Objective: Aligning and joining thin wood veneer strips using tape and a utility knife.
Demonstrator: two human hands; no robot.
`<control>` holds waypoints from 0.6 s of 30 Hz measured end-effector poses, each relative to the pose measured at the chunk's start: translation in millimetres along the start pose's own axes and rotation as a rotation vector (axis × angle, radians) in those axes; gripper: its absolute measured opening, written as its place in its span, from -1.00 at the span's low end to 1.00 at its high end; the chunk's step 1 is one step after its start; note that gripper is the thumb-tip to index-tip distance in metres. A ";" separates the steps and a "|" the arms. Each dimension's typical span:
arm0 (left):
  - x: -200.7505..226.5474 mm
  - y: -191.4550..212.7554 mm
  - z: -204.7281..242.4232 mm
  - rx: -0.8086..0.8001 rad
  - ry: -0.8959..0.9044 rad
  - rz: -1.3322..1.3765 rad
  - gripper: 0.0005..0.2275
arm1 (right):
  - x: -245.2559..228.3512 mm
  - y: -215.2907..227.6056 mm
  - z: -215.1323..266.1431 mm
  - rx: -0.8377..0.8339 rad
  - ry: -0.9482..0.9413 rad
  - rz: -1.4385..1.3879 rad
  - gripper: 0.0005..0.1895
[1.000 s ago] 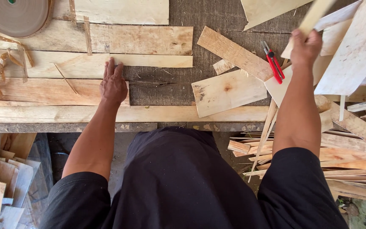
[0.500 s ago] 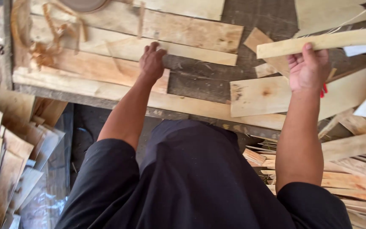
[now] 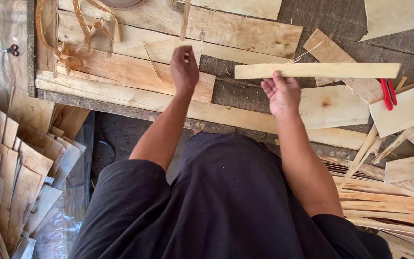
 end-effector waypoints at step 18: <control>-46.5 -22.2 72.2 -0.083 0.674 0.867 -0.87 | 74.9 -12.8 -0.5 -0.001 -0.151 -0.073 -0.88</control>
Point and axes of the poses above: each hand's wrist, its own z-axis away from the middle knuckle, its own y-axis out of the back of the hand, x = y × z, the point moved 7 cm from there along -z, towards the middle knuckle
